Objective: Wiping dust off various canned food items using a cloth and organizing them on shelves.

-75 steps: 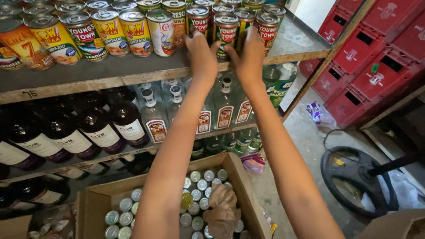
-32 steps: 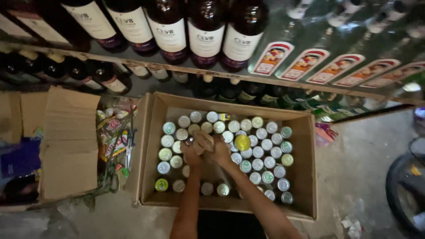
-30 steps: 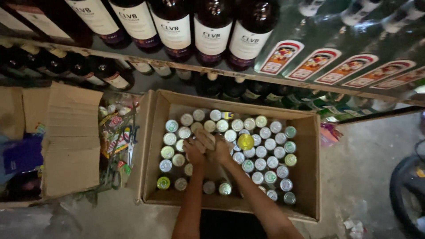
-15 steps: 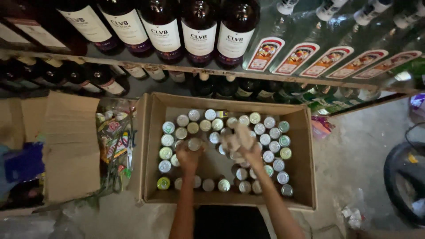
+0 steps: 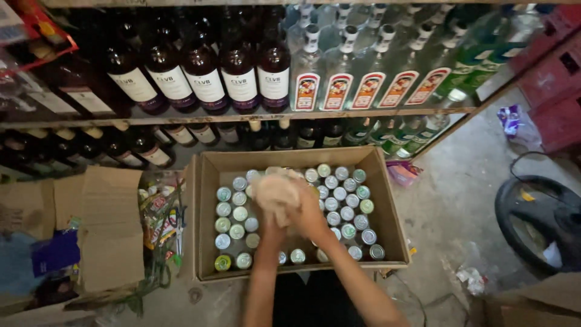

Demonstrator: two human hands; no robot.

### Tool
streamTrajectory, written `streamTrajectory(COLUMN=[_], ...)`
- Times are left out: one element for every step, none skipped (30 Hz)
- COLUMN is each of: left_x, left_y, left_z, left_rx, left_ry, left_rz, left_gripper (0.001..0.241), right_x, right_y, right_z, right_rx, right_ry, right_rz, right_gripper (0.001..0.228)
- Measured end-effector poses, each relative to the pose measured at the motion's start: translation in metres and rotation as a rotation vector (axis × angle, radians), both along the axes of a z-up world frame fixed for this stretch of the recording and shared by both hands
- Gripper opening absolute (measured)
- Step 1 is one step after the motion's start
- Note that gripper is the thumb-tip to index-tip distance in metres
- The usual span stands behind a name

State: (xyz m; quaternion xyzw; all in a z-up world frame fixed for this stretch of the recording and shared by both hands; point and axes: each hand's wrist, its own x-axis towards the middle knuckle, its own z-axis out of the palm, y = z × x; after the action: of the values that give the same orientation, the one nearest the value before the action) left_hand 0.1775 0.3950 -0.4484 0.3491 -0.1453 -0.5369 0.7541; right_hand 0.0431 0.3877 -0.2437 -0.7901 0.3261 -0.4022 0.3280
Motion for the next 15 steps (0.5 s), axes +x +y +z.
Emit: streamTrajectory(left_x=[-0.006,-0.012,-0.017,-0.014,-0.011,-0.013,-0.014,-0.019,-0.023,-0.026,-0.029,-0.03,-0.033,-0.032,-0.031], left_y=[0.0,0.004,0.008,0.012,0.016,0.015,0.018,0.021,0.024,0.023,0.022,0.023,0.022,0.02,0.017], left_z=[0.005,0.009,0.013,0.033,0.053,0.074,0.101,0.128,0.154,0.157,0.16,0.163,0.158,0.154,0.149], left_rx=[-0.028,-0.048,-0.068,-0.068,-0.004,0.054,0.05,0.072,0.096,0.088,0.052,0.021,0.017,0.011,0.004], left_ry=[0.057,0.114,0.171,0.162,0.197,0.239,0.235,0.287,0.338,0.336,0.387,0.436,0.43,0.413,0.396], left_rz=[-0.028,-0.055,-0.083,-0.089,-0.106,-0.127,-0.137,-0.173,-0.21,-0.22,-0.268,-0.314,-0.321,-0.31,-0.298], left_gripper=[0.055,0.057,0.06,0.06,0.064,0.069,0.069,0.072,0.075,0.075,0.074,0.074,0.074,0.069,0.064], right_x=[-0.008,-0.015,-0.022,-0.026,-0.03,-0.037,-0.038,-0.043,-0.046,-0.045,-0.044,-0.041,-0.044,-0.043,-0.042], right_y=[-0.009,-0.015,-0.021,-0.014,-0.007,-0.003,0.012,0.027,0.043,0.048,0.053,0.06,0.059,0.056,0.052], right_z=[-0.026,-0.054,-0.081,-0.079,-0.076,-0.072,-0.059,-0.045,-0.033,-0.008,0.016,0.04,0.041,0.042,0.043], right_rx=[-0.007,0.229,0.467,0.467,0.484,0.493,0.486,0.45,0.413,0.404,0.083,-0.232,-0.238,-0.261,-0.285], right_ry=[-0.005,-0.1,-0.194,-0.205,-0.292,-0.373,-0.378,-0.295,-0.213,-0.216,-0.184,-0.147,-0.152,-0.13,-0.109], right_rz=[-0.007,-0.087,-0.161,-0.165,-0.094,-0.025,-0.032,-0.059,-0.086,-0.093,-0.106,-0.108,-0.114,-0.107,-0.1], right_gripper=[0.053,0.04,0.033,0.033,0.033,0.035,0.035,0.035,0.036,0.036,0.052,0.068,0.068,0.062,0.056])
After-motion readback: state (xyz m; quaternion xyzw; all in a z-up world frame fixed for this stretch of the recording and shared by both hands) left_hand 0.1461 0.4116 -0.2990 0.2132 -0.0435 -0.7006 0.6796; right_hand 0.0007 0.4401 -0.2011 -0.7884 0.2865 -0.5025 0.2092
